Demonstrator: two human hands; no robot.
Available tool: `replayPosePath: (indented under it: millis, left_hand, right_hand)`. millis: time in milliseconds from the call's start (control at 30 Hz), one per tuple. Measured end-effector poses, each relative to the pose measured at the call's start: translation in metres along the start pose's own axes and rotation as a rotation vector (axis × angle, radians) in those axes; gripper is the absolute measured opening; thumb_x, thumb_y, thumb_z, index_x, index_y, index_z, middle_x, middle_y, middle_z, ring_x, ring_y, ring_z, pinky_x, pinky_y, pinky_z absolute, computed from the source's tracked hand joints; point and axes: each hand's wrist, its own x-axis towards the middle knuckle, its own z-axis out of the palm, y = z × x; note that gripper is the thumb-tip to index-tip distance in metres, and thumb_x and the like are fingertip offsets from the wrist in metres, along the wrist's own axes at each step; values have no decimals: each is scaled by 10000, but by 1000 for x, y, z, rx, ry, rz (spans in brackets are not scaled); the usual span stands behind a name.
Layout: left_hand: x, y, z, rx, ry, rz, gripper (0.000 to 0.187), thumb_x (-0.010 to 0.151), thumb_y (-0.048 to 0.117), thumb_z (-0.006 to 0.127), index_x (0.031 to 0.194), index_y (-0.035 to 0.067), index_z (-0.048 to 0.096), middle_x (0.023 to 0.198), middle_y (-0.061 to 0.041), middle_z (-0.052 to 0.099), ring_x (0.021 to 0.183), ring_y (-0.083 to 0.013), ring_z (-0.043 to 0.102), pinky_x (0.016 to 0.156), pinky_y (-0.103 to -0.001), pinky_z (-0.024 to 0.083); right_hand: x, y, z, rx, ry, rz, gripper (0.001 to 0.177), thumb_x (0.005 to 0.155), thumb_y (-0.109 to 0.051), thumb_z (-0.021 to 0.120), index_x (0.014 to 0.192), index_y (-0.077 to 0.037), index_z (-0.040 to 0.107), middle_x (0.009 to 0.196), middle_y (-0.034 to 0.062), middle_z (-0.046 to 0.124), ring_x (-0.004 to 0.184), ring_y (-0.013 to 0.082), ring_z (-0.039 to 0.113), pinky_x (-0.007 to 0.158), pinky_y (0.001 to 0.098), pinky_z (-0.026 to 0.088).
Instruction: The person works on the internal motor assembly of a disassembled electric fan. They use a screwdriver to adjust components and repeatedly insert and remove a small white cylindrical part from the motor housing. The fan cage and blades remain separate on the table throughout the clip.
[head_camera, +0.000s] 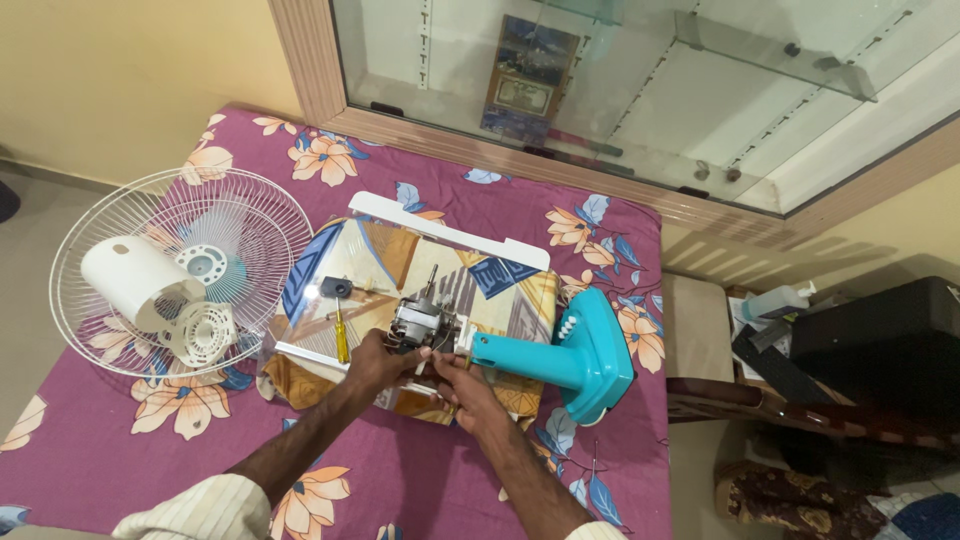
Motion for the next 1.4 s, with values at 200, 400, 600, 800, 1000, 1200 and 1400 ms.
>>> replayPosePath:
  millis: [200,400,600,800,1000,1200,1400]
  left_hand:
    - [1,-3,-1,-71,-18,-3,492,812,314,851,1095,-48,673,887,-169,785,698,-193,761,579,-273,630]
    - [4,-14,-5,-3,-186,263,551,710,220,896,1159,-29,696,968,-141,801,856,-222,782,776,-331,634]
    - [6,-21,-5,131,-84,175,713,687,265,927,1256,-24,610,1077,-167,770,965,-265,764,869,-363,616]
    - [3,-20,-3,211,4,202,789,662,296,960,1276,-56,610,1147,-208,723,1070,-316,717,947,-438,577]
    - [-2,-23,-8,249,70,179,983,568,273,1018,1343,-89,532,1250,-253,678,1154,-349,680,998,-440,564]
    - [0,-35,-8,244,114,175,1042,588,192,1016,1422,-66,447,1317,-244,635,1163,-347,670,961,-414,585]
    - [-4,-54,-6,107,156,178,865,701,70,891,1448,-18,464,1297,-214,646,1057,-300,721,826,-367,656]
  right_hand:
    - [1,4,8,47,89,-137,153,962,-189,750,935,-86,641,699,9,674,428,51,468,429,261,478]
    - [-3,4,7,119,5,-121,122,953,-167,739,939,-51,707,641,-18,607,397,34,418,436,233,505]
    - [-11,-1,10,77,8,-127,168,951,-174,721,1057,-46,697,668,-28,605,412,29,391,464,232,503]
    - [-19,0,16,57,93,-61,194,984,-187,650,1127,-59,677,814,16,678,456,30,403,506,245,529]
    - [-13,6,6,18,39,-85,201,983,-114,640,1153,-11,667,898,84,747,455,31,427,517,236,545]
    - [-14,20,-4,15,91,-54,174,962,-65,644,1119,9,659,875,89,731,414,55,429,470,259,545]
    - [-26,28,-14,-68,24,-133,165,944,-28,642,1092,32,682,876,110,750,394,53,423,412,255,486]
